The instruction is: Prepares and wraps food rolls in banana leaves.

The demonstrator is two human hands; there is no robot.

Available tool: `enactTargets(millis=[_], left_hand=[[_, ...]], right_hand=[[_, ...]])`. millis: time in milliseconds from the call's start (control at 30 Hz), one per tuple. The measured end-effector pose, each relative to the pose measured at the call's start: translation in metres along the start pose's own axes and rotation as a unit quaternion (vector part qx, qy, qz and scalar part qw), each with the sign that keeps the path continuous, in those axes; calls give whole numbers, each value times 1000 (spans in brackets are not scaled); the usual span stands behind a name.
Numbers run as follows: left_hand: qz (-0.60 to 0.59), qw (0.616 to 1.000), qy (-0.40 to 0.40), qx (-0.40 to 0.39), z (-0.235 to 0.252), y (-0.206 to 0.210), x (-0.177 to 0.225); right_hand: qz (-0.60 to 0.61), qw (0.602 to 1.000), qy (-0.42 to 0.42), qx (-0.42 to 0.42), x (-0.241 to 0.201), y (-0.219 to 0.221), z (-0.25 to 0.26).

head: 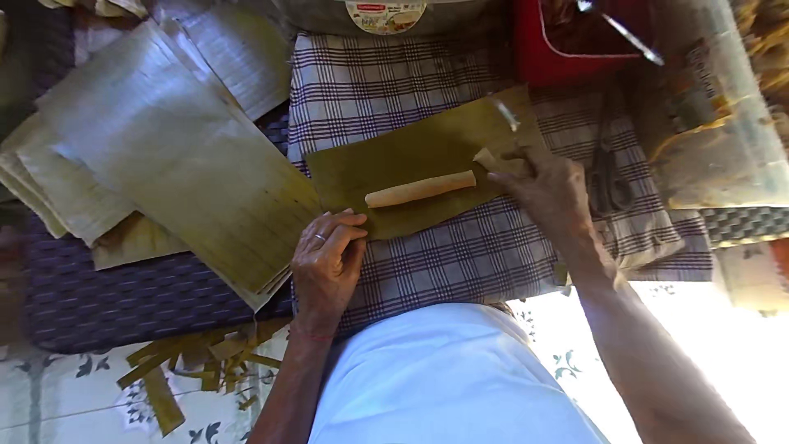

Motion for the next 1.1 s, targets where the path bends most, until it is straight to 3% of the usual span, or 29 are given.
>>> enactTargets(millis=[100, 233, 467, 633, 733, 833, 1000, 1100], left_hand=[[0, 1000, -1, -2, -1, 0, 0], [6, 1000, 1, 0, -1, 1, 0], [29, 999, 12, -21, -4, 1, 0], [31, 999, 22, -33, 11, -4, 11], [22, 999, 24, -30, 14, -4, 10], [26, 999, 21, -25, 13, -5, 9], [24, 999, 22, -27, 13, -6, 8], [38, 999, 25, -22, 12, -6, 12]], right_hand=[[-63, 998, -26, -9, -8, 18, 7], [-50, 998, -39, -2, -1, 5, 11], [-45, 996, -16, 80, 16, -100, 11], [-70, 965, 129, 215, 77, -184, 11], [-73, 953, 217, 198, 101, -215, 27], [-86, 956, 222, 175, 126, -227, 26], [-154, 942, 266, 133, 62, -214, -3], [-183, 913, 363, 39, -49, -180, -6]])
Point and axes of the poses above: each hand's wrist, its own z-axis towards the middle knuckle, its own y-axis out of the palm, x = y × z, the point moved 4 cm from there along z, towards the middle knuckle, and after that the axes turned 7 degrees about y, right-handed, at the moved point
